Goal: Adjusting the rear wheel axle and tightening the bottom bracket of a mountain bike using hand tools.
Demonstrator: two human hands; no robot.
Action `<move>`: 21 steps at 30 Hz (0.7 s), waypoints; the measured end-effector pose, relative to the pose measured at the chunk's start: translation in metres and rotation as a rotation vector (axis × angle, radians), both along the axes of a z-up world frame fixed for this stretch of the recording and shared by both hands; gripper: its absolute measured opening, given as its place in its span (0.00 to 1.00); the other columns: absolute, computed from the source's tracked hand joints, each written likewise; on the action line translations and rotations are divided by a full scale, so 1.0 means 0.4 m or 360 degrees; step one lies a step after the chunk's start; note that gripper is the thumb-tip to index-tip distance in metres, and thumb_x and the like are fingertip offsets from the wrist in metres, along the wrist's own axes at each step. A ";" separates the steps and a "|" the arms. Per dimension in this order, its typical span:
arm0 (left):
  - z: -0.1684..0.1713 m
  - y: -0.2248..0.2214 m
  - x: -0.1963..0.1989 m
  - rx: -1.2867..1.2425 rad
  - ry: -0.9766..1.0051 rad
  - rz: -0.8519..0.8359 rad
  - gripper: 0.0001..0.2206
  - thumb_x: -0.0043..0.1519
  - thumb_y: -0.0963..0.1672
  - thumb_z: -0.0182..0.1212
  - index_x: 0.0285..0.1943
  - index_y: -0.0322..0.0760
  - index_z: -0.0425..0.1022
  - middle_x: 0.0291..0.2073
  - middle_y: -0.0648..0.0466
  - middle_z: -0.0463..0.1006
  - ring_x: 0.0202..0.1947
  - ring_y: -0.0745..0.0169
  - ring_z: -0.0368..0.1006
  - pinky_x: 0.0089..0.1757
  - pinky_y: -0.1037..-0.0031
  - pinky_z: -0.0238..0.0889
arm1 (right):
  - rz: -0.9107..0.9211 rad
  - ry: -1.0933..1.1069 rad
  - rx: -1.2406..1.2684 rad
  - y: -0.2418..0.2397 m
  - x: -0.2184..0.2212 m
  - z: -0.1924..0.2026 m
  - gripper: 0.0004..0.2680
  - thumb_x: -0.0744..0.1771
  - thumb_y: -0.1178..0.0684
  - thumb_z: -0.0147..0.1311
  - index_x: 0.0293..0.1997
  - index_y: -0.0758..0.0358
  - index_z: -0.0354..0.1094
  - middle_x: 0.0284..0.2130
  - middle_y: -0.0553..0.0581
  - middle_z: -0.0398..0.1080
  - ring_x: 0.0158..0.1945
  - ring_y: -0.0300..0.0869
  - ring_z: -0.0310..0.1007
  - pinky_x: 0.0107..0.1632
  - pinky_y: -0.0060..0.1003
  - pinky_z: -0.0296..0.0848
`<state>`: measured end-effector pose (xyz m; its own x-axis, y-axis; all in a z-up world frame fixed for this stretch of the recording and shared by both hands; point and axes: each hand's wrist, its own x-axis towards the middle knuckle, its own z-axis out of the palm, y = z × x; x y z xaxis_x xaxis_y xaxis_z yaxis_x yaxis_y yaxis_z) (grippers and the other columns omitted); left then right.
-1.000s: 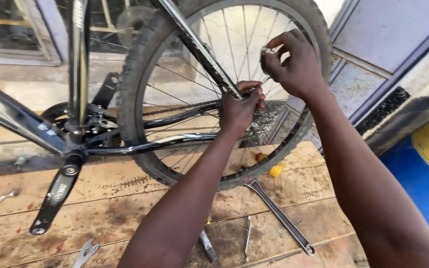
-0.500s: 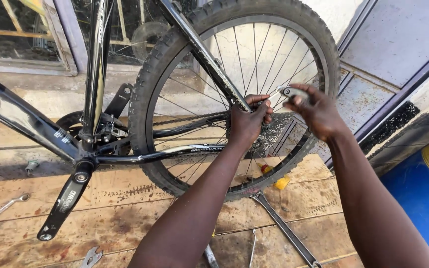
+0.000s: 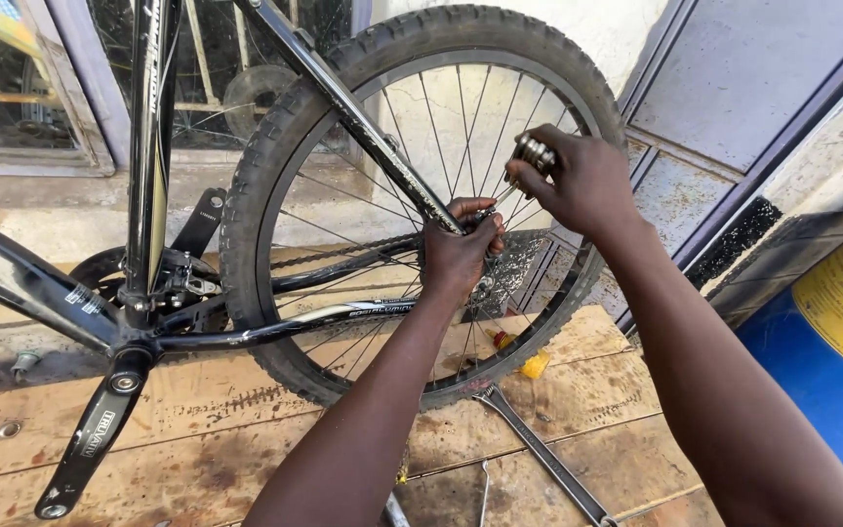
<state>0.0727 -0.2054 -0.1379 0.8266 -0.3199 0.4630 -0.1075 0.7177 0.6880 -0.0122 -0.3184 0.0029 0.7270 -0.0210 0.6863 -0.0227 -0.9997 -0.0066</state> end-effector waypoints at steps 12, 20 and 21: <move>0.017 0.041 -0.017 0.0040 -0.0121 -0.0039 0.10 0.66 0.36 0.64 0.55 0.27 0.79 0.31 0.38 0.82 0.28 0.60 0.81 0.30 0.74 0.79 | 0.0690 -0.0432 0.2327 0.001 0.089 -0.066 0.05 0.69 0.53 0.57 0.43 0.57 0.65 0.28 0.57 0.70 0.29 0.46 0.81 0.20 0.29 0.73; 0.016 0.021 -0.006 0.0046 -0.0024 -0.0008 0.09 0.63 0.36 0.65 0.52 0.25 0.79 0.28 0.37 0.82 0.24 0.59 0.81 0.28 0.73 0.79 | 0.0490 -0.0126 0.1780 0.064 -0.079 -0.062 0.12 0.71 0.52 0.55 0.57 0.69 0.63 0.38 0.61 0.65 0.34 0.45 0.77 0.36 0.36 0.83; 0.013 0.024 -0.011 0.0049 -0.0002 -0.0008 0.09 0.63 0.36 0.65 0.51 0.25 0.79 0.28 0.37 0.82 0.24 0.59 0.81 0.28 0.73 0.79 | 0.0344 -0.0071 0.1473 0.057 -0.084 -0.065 0.15 0.71 0.51 0.55 0.60 0.71 0.62 0.36 0.66 0.65 0.26 0.46 0.75 0.27 0.37 0.82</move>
<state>0.0684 -0.1958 -0.1327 0.8244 -0.3385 0.4536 -0.1045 0.6966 0.7098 -0.0457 -0.2958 -0.0230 0.7523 -0.4383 0.4918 0.1817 -0.5795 -0.7944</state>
